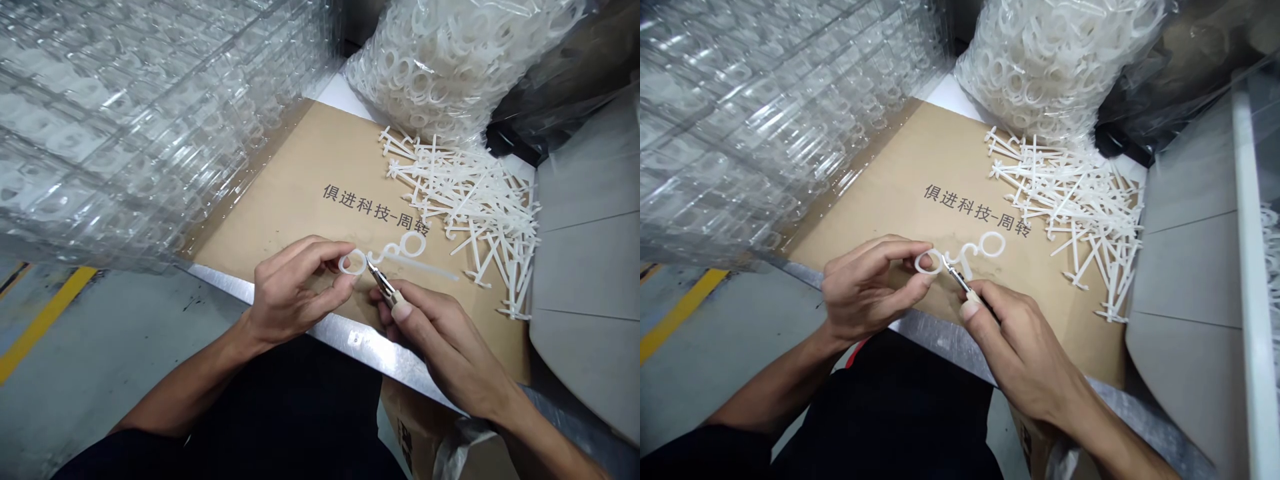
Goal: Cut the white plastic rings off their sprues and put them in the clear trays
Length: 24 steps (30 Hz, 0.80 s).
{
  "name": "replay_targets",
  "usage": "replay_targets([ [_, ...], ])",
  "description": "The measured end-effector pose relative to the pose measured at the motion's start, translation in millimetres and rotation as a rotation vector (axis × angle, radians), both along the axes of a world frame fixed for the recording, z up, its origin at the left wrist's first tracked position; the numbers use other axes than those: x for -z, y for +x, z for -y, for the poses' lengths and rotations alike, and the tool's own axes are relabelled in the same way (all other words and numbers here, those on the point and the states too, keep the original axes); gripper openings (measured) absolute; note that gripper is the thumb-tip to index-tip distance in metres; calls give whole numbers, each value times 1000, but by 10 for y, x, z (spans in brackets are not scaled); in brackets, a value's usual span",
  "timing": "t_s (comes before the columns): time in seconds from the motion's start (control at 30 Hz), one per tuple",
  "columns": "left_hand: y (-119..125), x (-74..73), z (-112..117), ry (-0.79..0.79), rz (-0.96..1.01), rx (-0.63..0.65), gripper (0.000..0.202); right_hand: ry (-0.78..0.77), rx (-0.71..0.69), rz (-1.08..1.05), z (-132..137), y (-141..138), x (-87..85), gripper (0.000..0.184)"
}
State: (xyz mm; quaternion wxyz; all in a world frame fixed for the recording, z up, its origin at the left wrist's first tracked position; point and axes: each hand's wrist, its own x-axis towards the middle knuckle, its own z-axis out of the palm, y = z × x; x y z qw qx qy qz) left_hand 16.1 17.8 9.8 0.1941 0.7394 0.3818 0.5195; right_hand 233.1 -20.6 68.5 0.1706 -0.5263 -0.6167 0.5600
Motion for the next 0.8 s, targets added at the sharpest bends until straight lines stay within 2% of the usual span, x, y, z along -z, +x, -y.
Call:
replay_targets([
  [0.6,3,8,-8,2,-21,7,27,62,-5,83,11,-25,42,39],
  [0.8,7,7,-15,-24,-14,0,22,-5,46,69,11,-23,126,45],
])
